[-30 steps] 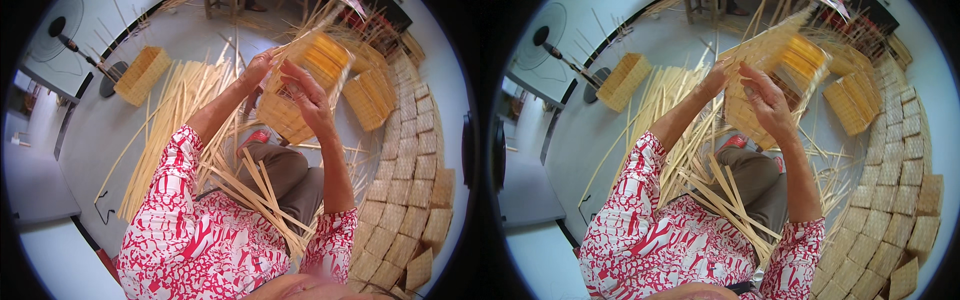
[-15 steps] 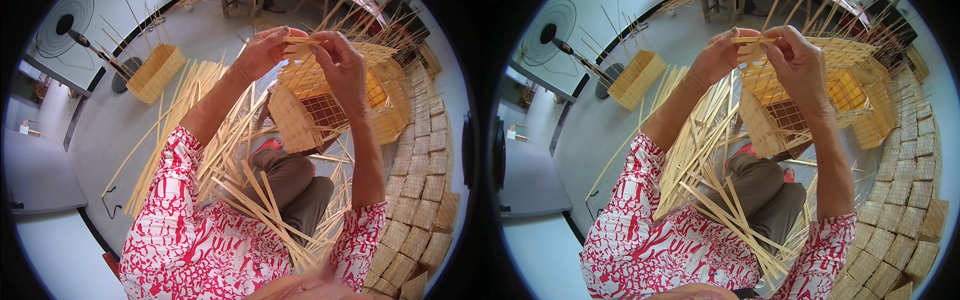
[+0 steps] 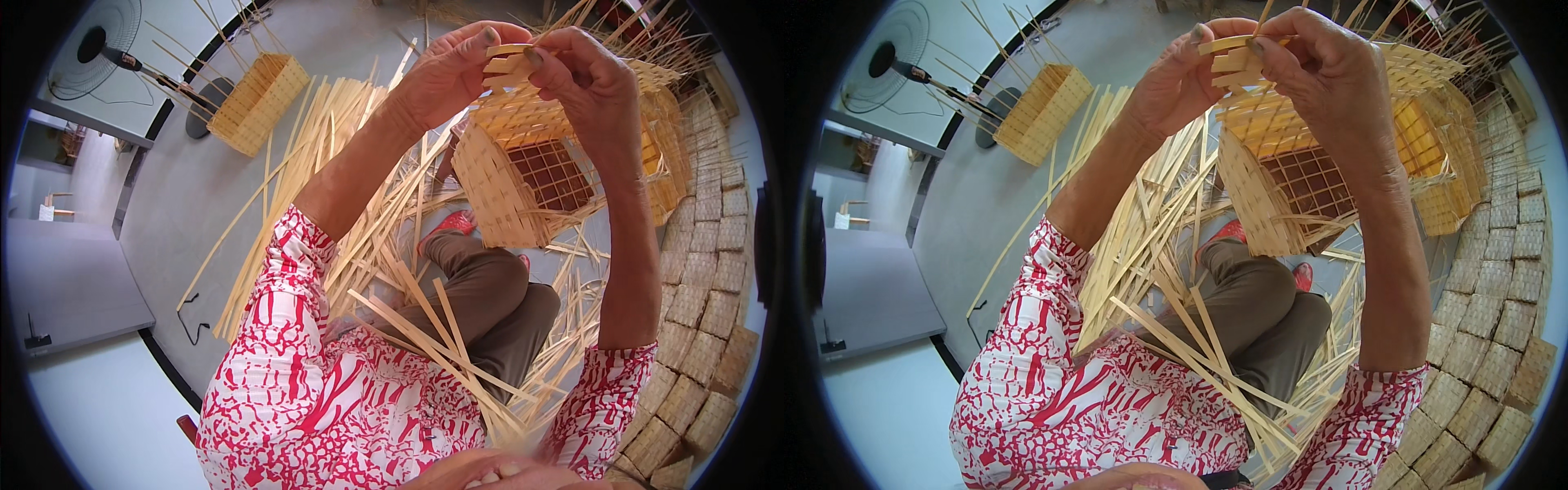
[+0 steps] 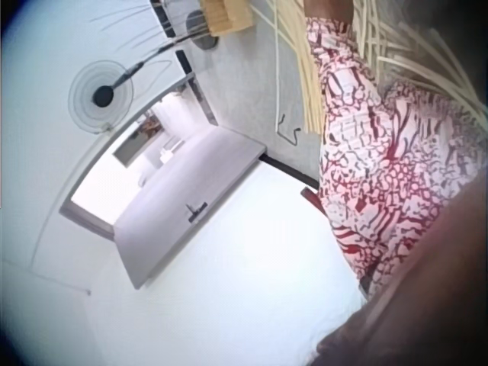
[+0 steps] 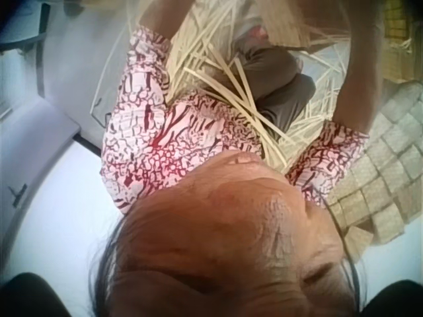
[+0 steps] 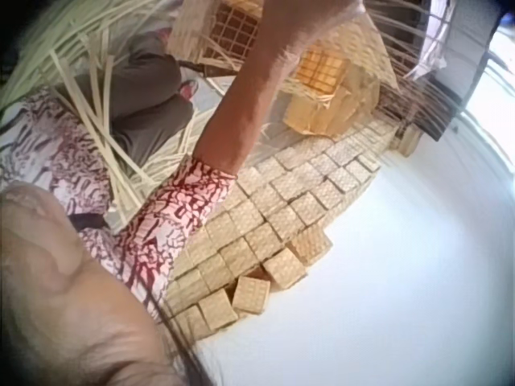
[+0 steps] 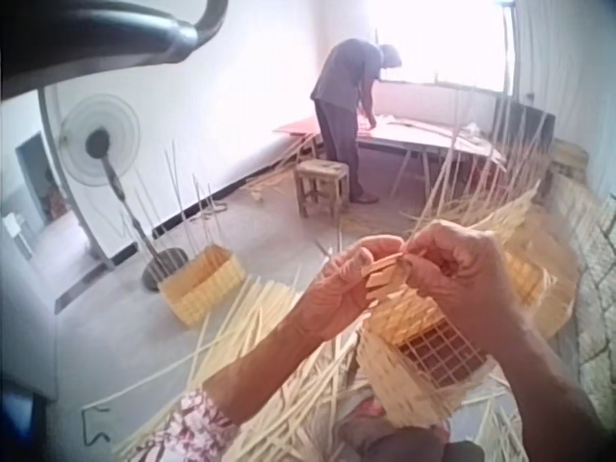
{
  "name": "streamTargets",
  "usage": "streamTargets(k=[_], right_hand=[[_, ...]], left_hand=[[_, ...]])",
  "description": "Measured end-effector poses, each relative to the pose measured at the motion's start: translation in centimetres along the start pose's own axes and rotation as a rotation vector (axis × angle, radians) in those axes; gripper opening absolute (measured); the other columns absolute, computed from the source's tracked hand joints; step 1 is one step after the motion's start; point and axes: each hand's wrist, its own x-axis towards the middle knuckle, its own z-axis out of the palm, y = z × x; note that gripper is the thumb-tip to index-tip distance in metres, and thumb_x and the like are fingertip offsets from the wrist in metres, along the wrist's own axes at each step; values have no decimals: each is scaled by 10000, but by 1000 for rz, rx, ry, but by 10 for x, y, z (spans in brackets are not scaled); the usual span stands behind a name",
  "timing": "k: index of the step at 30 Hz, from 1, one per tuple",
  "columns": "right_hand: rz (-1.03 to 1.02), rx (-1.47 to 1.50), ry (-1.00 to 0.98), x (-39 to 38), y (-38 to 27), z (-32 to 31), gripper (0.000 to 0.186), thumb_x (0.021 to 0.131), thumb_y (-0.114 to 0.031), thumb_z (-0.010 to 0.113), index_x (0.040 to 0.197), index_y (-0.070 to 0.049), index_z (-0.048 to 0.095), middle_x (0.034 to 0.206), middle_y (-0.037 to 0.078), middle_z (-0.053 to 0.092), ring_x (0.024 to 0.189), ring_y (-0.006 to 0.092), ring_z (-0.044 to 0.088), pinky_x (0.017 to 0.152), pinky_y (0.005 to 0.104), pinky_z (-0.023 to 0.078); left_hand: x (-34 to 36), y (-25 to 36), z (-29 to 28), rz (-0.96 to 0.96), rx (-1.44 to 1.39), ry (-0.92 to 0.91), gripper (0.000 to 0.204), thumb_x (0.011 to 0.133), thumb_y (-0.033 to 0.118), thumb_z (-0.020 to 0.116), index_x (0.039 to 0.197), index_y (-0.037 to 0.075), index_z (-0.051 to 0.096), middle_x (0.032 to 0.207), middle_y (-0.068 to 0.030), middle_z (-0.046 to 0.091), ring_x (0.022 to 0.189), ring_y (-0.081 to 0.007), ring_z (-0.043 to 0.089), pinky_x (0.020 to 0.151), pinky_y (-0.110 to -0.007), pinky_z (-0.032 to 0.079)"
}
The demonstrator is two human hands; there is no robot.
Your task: The person weaves a basket using thin wooden strips, interlacing them by hand to form a grid pattern. They use shears to trim excess material and continue adding strips to build the basket's structure.
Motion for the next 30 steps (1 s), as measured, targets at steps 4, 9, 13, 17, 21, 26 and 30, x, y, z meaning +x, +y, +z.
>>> streamTargets(k=[4, 9, 13, 17, 21, 26, 30], right_hand=[[-22, -18, -18, 1, -1, -1, 192, 969, -197, 695, 1070, -34, 683, 806, -4, 686, 741, 32, 615, 656, 194, 513], [-20, 17, -29, 0, -2, 1, 196, 975, -186, 687, 1076, -18, 678, 830, 11, 695, 758, 41, 627, 681, 203, 535], [24, 27, 20, -2, -5, 5, 183, 980, -163, 675, 1081, -10, 677, 860, 19, 705, 768, 47, 641, 688, 203, 545], [19, 40, 37, -7, -8, 9, 163, 983, -145, 667, 1077, -12, 682, 883, 20, 712, 770, 49, 653, 679, 194, 547], [-2, 39, 53, -2, -9, 12, 156, 989, -133, 655, 1096, -21, 675, 891, 26, 717, 776, 62, 664, 688, 205, 555], [-161, -98, 185, -10, -4, 23, 253, 967, -98, 669, 1193, -45, 568, 859, 69, 717, 757, 118, 692, 671, 257, 555], [-236, -198, 254, -18, 4, 30, 452, 875, -200, 777, 1180, -105, 457, 836, 90, 708, 774, 220, 736, 634, 317, 555]], left_hand=[[0, -1, -3, -4, 18, -19, 627, 983, 492, 596, 1397, 26, 527, 1287, -101, 623, 1178, -191, 614, 1033, -389, 498], [-3, 1, 2, 9, 105, 10, 567, 997, 446, 598, 1372, 22, 557, 1257, -94, 639, 1161, -175, 619, 1017, -366, 505], [-5, 8, 13, 66, 365, 52, 491, 1014, 395, 592, 1349, 36, 586, 1245, -87, 645, 1139, -169, 630, 995, -342, 513], [-7, 8, 29, 191, 411, 191, 330, 906, 192, 769, 1167, 5, 693, 1047, -68, 727, 944, -130, 694, 863, -246, 568], [-3, 6, 30, 232, 359, 181, 330, 940, 216, 729, 1197, 15, 677, 1091, -76, 714, 974, -123, 684, 872, -248, 564], [0, 25, 49, 14, 88, 260, 405, 937, 182, 719, 1287, 71, 549, 1037, -39, 583, 947, -151, 596, 809, -329, 515], [-1, 24, 37, 107, 293, 127, 342, 1007, 297, 629, 1269, 78, 614, 1121, -48, 641, 1037, -128, 622, 903, -296, 520]])
